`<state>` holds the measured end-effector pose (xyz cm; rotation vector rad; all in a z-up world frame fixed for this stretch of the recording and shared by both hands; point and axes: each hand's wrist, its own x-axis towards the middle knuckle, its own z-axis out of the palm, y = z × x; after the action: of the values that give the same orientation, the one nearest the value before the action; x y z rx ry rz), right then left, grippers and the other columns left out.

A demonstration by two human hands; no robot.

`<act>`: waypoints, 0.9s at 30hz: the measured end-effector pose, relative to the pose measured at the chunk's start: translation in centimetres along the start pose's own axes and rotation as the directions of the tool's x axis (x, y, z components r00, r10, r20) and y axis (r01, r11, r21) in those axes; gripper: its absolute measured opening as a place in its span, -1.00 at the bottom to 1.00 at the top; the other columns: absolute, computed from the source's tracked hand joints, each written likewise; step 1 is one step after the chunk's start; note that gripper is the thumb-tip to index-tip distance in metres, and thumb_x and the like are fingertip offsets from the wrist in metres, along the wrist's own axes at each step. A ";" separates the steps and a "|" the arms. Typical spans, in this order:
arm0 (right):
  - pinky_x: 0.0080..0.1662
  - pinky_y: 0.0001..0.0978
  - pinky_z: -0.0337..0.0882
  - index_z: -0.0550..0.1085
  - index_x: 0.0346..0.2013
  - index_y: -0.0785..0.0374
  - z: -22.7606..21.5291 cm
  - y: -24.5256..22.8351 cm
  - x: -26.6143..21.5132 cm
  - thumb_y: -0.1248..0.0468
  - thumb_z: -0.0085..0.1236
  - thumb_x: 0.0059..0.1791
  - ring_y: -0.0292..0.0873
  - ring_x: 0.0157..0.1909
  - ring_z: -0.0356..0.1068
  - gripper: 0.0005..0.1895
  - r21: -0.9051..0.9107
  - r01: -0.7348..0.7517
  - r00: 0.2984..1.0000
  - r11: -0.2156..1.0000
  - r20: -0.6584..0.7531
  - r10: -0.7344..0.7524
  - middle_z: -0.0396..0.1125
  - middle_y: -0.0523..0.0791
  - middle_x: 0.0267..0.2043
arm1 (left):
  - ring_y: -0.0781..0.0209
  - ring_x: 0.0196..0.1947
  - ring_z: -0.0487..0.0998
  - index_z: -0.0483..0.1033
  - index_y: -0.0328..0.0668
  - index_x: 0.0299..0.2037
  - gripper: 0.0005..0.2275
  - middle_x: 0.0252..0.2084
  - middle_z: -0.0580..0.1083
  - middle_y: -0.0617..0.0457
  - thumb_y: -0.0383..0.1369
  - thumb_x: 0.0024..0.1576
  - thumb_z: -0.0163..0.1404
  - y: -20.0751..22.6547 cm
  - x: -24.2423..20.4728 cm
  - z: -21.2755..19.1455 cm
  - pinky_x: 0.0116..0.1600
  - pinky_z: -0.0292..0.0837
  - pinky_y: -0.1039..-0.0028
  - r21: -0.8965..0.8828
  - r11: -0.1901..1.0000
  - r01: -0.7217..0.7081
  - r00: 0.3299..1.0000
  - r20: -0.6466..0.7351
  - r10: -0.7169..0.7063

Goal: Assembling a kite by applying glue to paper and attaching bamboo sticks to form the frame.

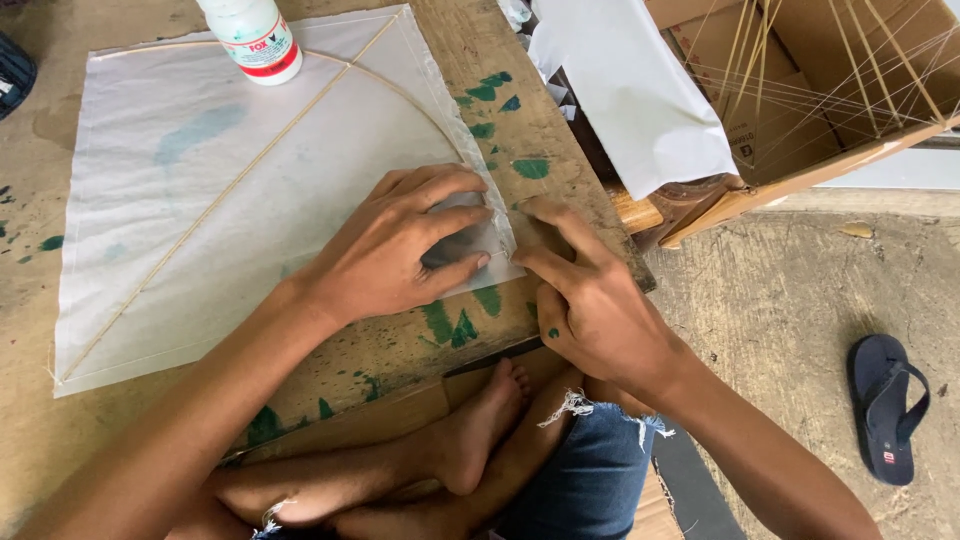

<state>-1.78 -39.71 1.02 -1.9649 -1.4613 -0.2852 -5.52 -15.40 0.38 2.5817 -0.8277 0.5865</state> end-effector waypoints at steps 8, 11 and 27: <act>0.28 -0.05 0.47 0.50 -0.15 0.45 -0.2 0.1 -0.2 0.73 -0.09 -0.24 0.30 0.37 0.23 -0.57 0.023 -0.003 1.000 1.000 0.017 0.002 0.09 0.18 0.29 | -0.08 0.26 0.38 0.60 -0.32 0.04 -0.55 0.18 0.41 -0.11 -0.04 0.17 0.12 -0.1 0.1 0.0 0.27 0.26 0.02 0.008 1.000 0.010 1.000 0.020 -0.010; 0.32 0.02 0.43 0.50 -0.17 0.42 -0.2 0.1 -0.3 0.71 -0.11 -0.27 0.29 0.38 0.22 -0.55 0.026 0.002 1.000 1.000 0.007 -0.003 0.10 0.19 0.29 | -0.10 0.27 0.37 0.60 -0.31 0.03 -0.55 0.17 0.41 -0.11 -0.06 0.14 0.17 -0.1 0.0 0.1 0.27 0.25 0.02 0.009 1.000 0.016 1.000 0.016 -0.016; 0.29 0.03 0.50 0.50 -0.25 0.45 0.0 0.6 -0.4 0.70 -0.26 -0.29 0.19 0.25 0.35 -0.55 0.103 -0.021 0.985 0.994 -0.169 0.039 0.24 0.17 0.13 | -0.10 0.27 0.35 0.60 -0.28 0.03 -0.53 0.17 0.42 -0.12 0.00 0.15 0.13 -0.2 0.0 0.0 0.29 0.24 0.03 0.011 1.000 0.013 1.000 0.007 -0.013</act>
<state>-1.34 -40.08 0.59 -1.8324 -1.3099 -0.3506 -5.42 -15.30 0.31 2.5986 -0.8111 0.5800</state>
